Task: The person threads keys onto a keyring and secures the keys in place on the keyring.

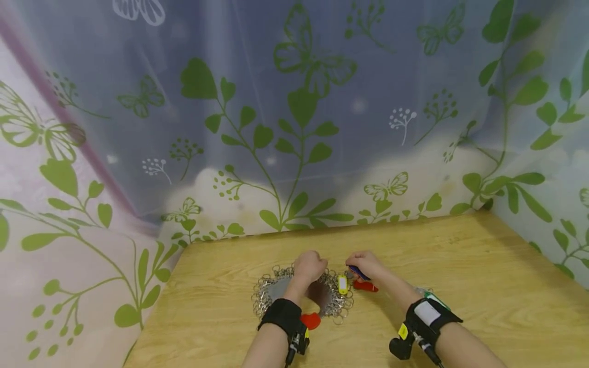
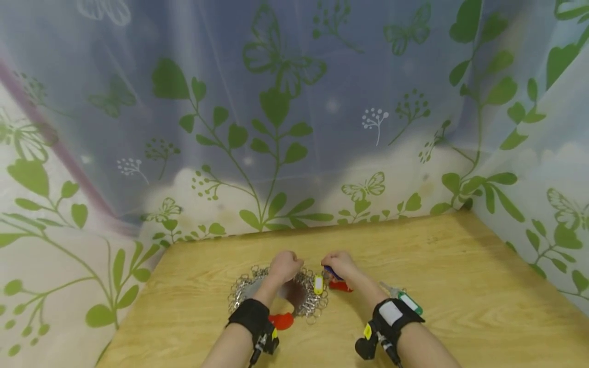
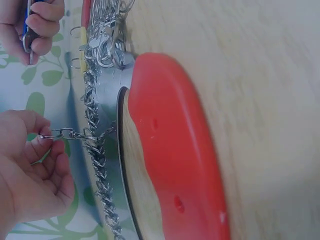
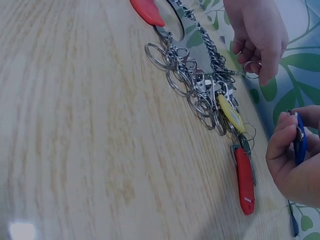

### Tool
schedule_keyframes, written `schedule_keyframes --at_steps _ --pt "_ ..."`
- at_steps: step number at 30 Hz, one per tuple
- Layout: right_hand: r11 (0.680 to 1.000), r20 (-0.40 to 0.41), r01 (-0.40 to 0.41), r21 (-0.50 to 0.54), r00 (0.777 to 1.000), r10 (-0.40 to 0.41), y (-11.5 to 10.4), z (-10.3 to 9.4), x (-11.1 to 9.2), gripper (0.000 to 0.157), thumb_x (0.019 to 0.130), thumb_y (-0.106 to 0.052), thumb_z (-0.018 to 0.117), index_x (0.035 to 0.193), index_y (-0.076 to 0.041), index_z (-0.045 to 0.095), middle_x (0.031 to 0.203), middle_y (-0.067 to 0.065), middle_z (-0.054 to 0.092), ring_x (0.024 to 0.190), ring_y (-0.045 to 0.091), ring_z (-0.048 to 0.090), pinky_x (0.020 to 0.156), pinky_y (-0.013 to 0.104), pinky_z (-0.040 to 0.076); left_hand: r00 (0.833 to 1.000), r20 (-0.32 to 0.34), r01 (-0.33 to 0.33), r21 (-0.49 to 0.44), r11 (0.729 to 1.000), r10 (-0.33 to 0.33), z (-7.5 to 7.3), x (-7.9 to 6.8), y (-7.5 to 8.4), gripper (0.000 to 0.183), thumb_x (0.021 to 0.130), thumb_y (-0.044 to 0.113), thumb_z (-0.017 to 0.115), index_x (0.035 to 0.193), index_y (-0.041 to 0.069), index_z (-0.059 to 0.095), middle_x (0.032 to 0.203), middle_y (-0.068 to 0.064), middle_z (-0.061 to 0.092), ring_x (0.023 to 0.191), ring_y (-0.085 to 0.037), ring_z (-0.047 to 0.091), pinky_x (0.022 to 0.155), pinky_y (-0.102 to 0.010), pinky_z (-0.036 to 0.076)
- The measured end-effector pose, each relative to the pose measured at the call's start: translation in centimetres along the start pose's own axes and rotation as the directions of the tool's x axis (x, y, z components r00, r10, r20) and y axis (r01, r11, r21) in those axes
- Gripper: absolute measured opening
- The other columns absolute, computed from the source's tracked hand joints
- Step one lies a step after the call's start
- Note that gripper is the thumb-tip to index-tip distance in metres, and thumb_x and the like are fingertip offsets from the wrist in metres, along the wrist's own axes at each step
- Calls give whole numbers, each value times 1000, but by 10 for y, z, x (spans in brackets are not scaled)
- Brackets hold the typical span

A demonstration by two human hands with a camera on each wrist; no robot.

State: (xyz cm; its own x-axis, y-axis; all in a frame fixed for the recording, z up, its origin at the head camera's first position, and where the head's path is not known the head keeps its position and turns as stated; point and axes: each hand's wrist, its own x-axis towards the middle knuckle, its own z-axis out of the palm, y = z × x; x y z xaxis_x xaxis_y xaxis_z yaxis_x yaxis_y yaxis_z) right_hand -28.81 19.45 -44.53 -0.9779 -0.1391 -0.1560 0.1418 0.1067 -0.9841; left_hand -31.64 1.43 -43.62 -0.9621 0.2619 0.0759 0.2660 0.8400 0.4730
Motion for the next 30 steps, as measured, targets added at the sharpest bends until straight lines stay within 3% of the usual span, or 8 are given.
schedule_keyframes --at_steps 7,11,17,19,22,24,30 --pt "998 13 43 -49 999 -42 1 4 -6 23 93 -9 51 100 12 58 72 11 57 52 11 46 47 24 39 999 6 47 -15 999 -47 3 -2 -5 51 89 26 57 45 17 32 43 6 22 39 -11 21 43 -26 20" --pt "994 -4 63 -85 998 -64 -2 4 -7 23 93 -9 51 100 12 59 73 13 58 52 12 46 48 25 38 998 30 61 -110 992 -58 3 1 -7 50 90 23 56 45 17 34 42 6 25 37 -10 23 42 -26 22" --pt "970 -42 81 -228 995 -93 -3 4 -7 20 91 -6 50 92 10 62 56 4 47 44 9 36 45 24 32 989 132 110 -358 927 -66 -5 -2 -7 46 89 13 53 47 15 33 44 5 24 39 -10 18 42 -27 20" --pt "950 -56 85 -301 993 -106 -4 8 -7 18 89 -6 49 87 8 61 52 1 41 42 9 32 44 24 30 986 158 118 -404 907 -58 -7 -4 -8 38 89 11 53 52 10 48 45 5 26 41 -10 19 43 -27 22" --pt "915 -65 90 -392 990 -125 -8 13 -5 17 90 -7 49 81 5 58 51 0 40 41 10 32 45 25 31 983 180 117 -431 894 -42 -8 -4 -9 19 90 9 57 76 1 67 50 3 35 44 -10 27 47 -27 27" --pt "905 -64 92 -416 989 -130 -10 15 -3 18 90 -9 50 81 4 58 53 1 43 41 10 33 45 25 32 984 173 104 -420 901 -33 -9 -5 -8 16 90 10 60 95 -1 70 53 1 39 46 -10 32 49 -27 31" --pt "935 -23 45 -352 998 -57 -6 17 -1 22 91 -10 49 76 3 57 55 4 49 40 10 40 42 24 36 986 164 91 -410 907 -24 -11 -8 -9 13 85 10 67 83 -2 73 59 -7 54 50 -13 39 50 -27 33"
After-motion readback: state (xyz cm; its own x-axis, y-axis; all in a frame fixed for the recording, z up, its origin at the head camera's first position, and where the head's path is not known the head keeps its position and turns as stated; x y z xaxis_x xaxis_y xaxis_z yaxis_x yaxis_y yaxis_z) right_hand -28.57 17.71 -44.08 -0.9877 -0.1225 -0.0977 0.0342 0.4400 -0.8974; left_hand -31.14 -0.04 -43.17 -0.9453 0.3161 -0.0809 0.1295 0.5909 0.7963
